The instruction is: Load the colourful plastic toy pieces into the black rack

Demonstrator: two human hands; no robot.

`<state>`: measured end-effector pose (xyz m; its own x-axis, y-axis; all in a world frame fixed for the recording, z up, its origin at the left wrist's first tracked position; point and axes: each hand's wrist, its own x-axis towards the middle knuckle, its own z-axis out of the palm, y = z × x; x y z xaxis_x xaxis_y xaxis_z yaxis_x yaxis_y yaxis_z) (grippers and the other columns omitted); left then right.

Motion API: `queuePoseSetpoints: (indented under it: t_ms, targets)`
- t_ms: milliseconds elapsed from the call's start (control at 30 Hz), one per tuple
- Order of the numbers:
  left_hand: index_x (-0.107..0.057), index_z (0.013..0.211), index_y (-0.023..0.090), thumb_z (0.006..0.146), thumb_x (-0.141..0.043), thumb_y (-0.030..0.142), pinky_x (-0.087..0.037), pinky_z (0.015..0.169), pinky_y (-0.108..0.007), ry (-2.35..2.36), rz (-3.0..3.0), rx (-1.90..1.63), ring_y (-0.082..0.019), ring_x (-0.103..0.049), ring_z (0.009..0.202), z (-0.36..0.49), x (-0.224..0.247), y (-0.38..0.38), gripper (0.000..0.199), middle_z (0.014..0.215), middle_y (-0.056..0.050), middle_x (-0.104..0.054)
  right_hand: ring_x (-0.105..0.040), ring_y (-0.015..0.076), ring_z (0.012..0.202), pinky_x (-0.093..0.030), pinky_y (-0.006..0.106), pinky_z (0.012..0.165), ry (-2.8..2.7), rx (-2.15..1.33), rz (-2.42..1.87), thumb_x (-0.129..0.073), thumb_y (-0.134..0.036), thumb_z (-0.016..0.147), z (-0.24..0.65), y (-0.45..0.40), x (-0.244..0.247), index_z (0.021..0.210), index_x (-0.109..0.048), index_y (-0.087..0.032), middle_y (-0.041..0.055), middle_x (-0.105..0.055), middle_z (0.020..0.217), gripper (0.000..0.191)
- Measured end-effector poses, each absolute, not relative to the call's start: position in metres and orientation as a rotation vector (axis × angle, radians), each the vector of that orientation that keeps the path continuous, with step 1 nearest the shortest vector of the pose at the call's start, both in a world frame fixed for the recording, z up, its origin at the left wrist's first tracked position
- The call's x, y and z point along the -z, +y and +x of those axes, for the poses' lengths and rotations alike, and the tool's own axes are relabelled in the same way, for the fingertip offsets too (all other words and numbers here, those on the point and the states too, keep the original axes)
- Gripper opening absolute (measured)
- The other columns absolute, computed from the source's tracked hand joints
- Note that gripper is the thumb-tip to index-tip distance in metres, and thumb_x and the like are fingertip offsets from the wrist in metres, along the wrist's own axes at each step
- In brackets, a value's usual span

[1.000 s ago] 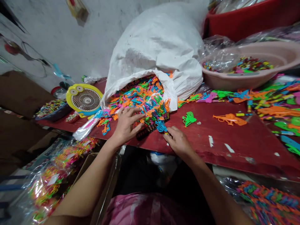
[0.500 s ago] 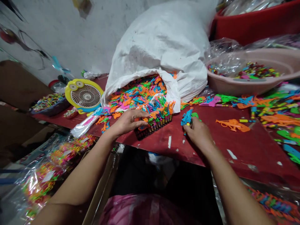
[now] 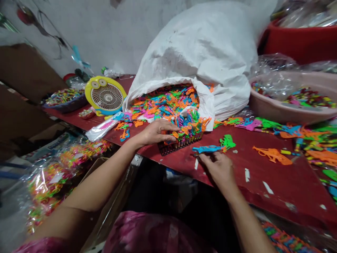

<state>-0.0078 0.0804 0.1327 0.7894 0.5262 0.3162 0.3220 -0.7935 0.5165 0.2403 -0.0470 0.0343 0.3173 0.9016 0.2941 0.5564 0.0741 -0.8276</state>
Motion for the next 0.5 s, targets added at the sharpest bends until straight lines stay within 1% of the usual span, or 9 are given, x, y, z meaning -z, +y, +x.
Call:
queuePoseSetpoints:
  t_ms: [100,200,300,367,500]
  targets:
    - [-0.074,0.110,0.025,0.078,-0.078,0.030,-0.049,0.089,-0.031,0.650,2.495,-0.640,-0.021,-0.069,0.100,-0.006,-0.132,0.084,0.032,0.105,-0.004,-0.076,-0.065,0.0210,0.064,-0.049,0.032,0.061,-1.417,-0.477,-1.540,-0.062,-0.048,0.077,0.213,-0.047,-0.031,0.079,-0.072,-0.019,0.0059,-0.072,0.072,0.031]
    - [-0.075,0.107,0.027,0.076,-0.079,0.028,-0.049,0.086,-0.029,0.677,2.473,-0.639,-0.020,-0.069,0.096,-0.005,-0.133,0.086,0.031,0.103,-0.002,-0.076,-0.065,0.0218,0.068,-0.050,0.033,0.065,-1.437,-0.383,-1.510,-0.062,-0.046,0.079,0.188,-0.041,-0.028,0.079,-0.071,-0.019,0.0061,-0.072,0.074,0.028]
    - [-0.075,0.107,0.026,0.075,-0.080,0.030,-0.048,0.084,-0.029,0.702,2.480,-0.599,-0.019,-0.068,0.092,-0.005,-0.135,0.088,0.032,0.102,-0.002,-0.076,-0.065,0.0219,0.072,-0.050,0.033,0.070,-1.485,-0.313,-1.484,-0.059,-0.045,0.085,0.168,-0.035,-0.027,0.090,-0.071,-0.019,0.0071,-0.073,0.081,0.029]
    - [-0.075,0.107,0.024,0.075,-0.079,0.031,-0.047,0.083,-0.029,0.705,2.496,-0.572,-0.019,-0.067,0.091,-0.005,-0.137,0.089,0.033,0.101,-0.003,-0.076,-0.064,0.0215,0.072,-0.049,0.033,0.070,-1.550,-0.247,-1.488,-0.057,-0.044,0.088,0.159,-0.032,-0.027,0.093,-0.070,-0.019,0.0073,-0.072,0.081,0.029]
    - [-0.076,0.107,0.025,0.077,-0.077,0.033,-0.046,0.080,-0.027,0.719,2.537,-0.538,-0.018,-0.067,0.088,-0.006,-0.140,0.090,0.031,0.097,-0.002,-0.076,-0.061,0.0200,0.069,-0.045,0.032,0.069,-1.673,-0.107,-1.466,-0.053,-0.039,0.093,0.148,-0.027,-0.023,0.089,-0.068,-0.019,0.0075,-0.069,0.079,0.026]
